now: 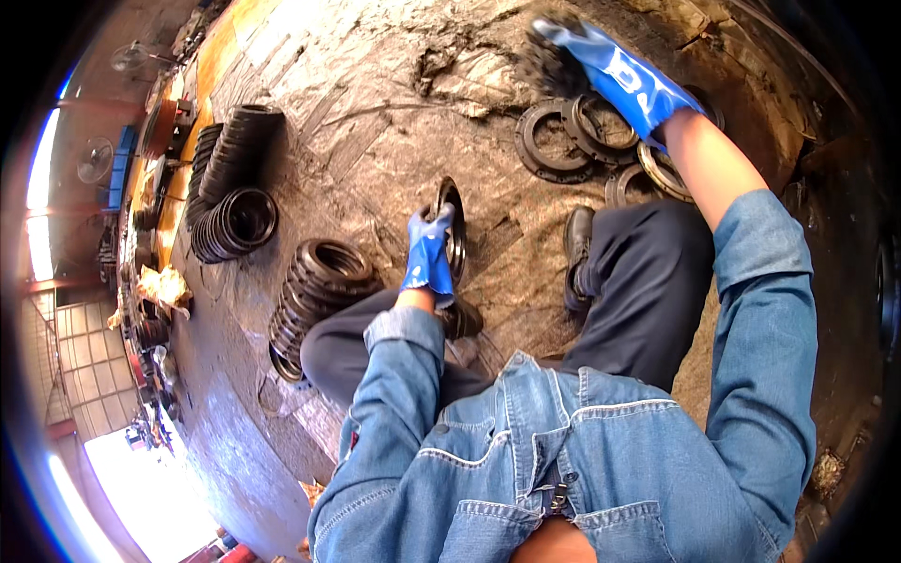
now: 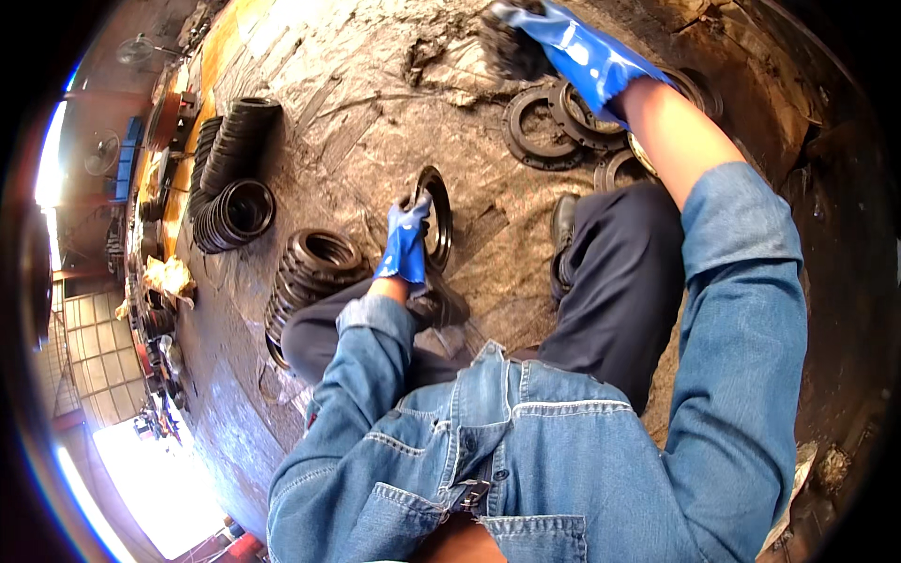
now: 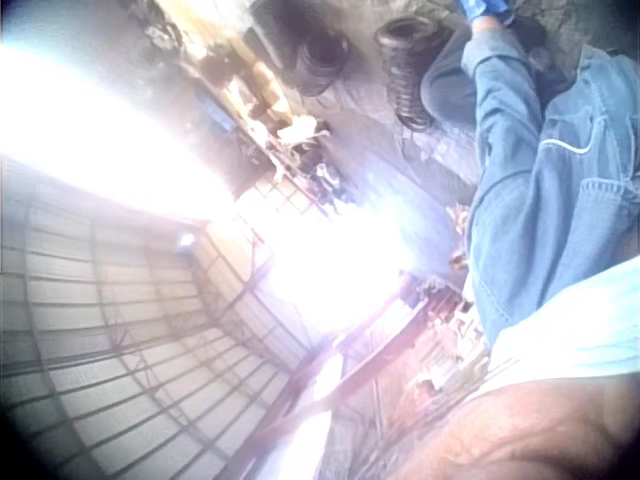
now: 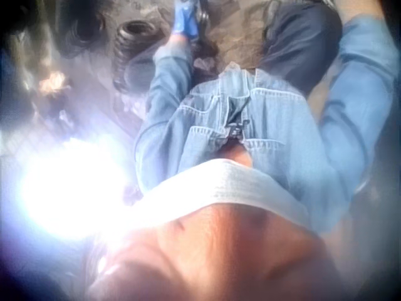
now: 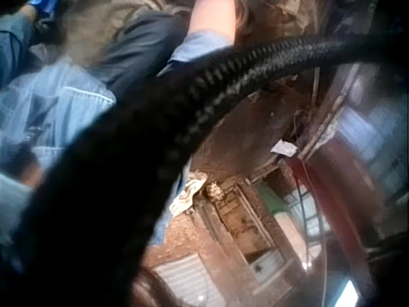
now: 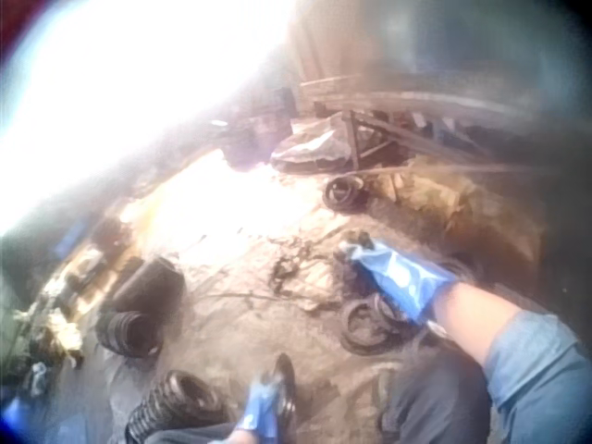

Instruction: The person sits on the floor and cleans dark metal rings by hand, removing debris and dirt from the surfaces. They handle the rings one at a time, turning them over to wipe different sides before placing them into a stack.

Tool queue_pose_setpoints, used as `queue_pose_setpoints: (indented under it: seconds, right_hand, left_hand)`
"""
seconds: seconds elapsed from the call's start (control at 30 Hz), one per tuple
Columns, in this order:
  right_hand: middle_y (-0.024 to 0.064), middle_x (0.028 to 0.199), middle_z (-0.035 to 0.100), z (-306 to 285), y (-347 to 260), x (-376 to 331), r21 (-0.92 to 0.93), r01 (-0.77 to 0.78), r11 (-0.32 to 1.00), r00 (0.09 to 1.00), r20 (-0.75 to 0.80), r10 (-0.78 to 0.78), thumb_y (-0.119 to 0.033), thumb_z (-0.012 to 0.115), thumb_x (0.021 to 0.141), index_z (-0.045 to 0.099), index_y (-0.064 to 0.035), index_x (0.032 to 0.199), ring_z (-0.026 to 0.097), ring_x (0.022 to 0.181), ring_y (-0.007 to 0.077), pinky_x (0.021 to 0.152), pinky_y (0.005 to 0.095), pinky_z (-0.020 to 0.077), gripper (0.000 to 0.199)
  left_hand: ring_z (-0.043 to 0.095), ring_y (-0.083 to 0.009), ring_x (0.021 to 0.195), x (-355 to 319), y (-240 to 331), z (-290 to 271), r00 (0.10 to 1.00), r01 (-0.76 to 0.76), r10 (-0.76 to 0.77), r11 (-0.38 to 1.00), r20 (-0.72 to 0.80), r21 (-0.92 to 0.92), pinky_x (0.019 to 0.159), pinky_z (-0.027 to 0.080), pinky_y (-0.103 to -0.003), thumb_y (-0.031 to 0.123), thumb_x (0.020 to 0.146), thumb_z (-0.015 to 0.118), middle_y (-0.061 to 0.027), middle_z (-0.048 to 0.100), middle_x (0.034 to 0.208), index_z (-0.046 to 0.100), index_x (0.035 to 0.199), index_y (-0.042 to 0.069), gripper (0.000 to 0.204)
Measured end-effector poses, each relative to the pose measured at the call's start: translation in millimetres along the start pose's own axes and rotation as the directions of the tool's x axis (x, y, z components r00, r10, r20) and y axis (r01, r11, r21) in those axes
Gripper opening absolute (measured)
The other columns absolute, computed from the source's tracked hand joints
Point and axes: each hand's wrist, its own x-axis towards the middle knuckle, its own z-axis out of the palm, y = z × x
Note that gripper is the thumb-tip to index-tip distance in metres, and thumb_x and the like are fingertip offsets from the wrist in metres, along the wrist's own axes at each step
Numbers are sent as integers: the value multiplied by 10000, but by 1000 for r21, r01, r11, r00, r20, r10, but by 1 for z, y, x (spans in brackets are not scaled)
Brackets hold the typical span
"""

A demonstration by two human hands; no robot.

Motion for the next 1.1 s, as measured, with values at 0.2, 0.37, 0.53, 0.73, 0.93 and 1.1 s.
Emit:
queue_pose_setpoints:
  seconds: [0.2,0.37,0.53,0.73,0.93,1.1]
  right_hand:
    - [294,1404,570,109,27,-92,233,-405,884,911,190,367,-443,732,935,459,25,1495,586,1285,307,1077,411,461,780]
    - [333,1529,444,181,54,-242,29,-730,683,679,144,720,-702,662,881,352,47,1557,397,1472,365,1229,439,273,1057]
    - [276,1494,512,217,144,-286,-266,-912,312,361,-163,918,-563,771,838,455,11,1488,535,1361,370,1080,473,459,923]
    - [193,1674,274,229,139,-268,-936,-117,332,675,170,718,-522,703,915,243,-193,1629,340,1497,445,1120,581,432,911]
    - [182,1684,204,233,213,-295,-957,223,187,627,288,724,-413,747,893,286,-280,1624,201,1530,485,912,560,545,873]
    - [118,1306,659,255,189,-207,-931,162,327,472,364,803,-240,669,943,641,-213,1362,648,1181,342,850,467,593,420]
  left_hand:
    - [601,-131,632,-28,-23,-8,995,-98,99,994,16,-47,541,505,-304,455,880,808,-33,686,838,691,1158,15,534]
    - [566,-123,637,-31,-58,-15,952,-300,297,953,-71,-36,540,476,-302,456,962,725,7,612,815,677,1115,35,450]
    - [540,-107,677,-15,-47,-20,990,-138,134,974,-32,-182,584,446,-294,439,991,692,20,619,818,674,1115,-9,465]
    - [640,-151,714,-7,-17,-32,988,111,-143,921,-58,-374,590,491,-278,534,961,686,-74,686,1040,570,1372,73,629]
    - [659,-156,782,7,3,-28,972,169,-217,907,-86,-386,643,517,-280,525,960,692,-81,690,1064,552,1419,44,679]
    - [647,-136,757,9,1,-50,947,165,-247,923,-205,-348,630,494,-263,472,1001,660,-76,699,1012,625,1323,6,567]
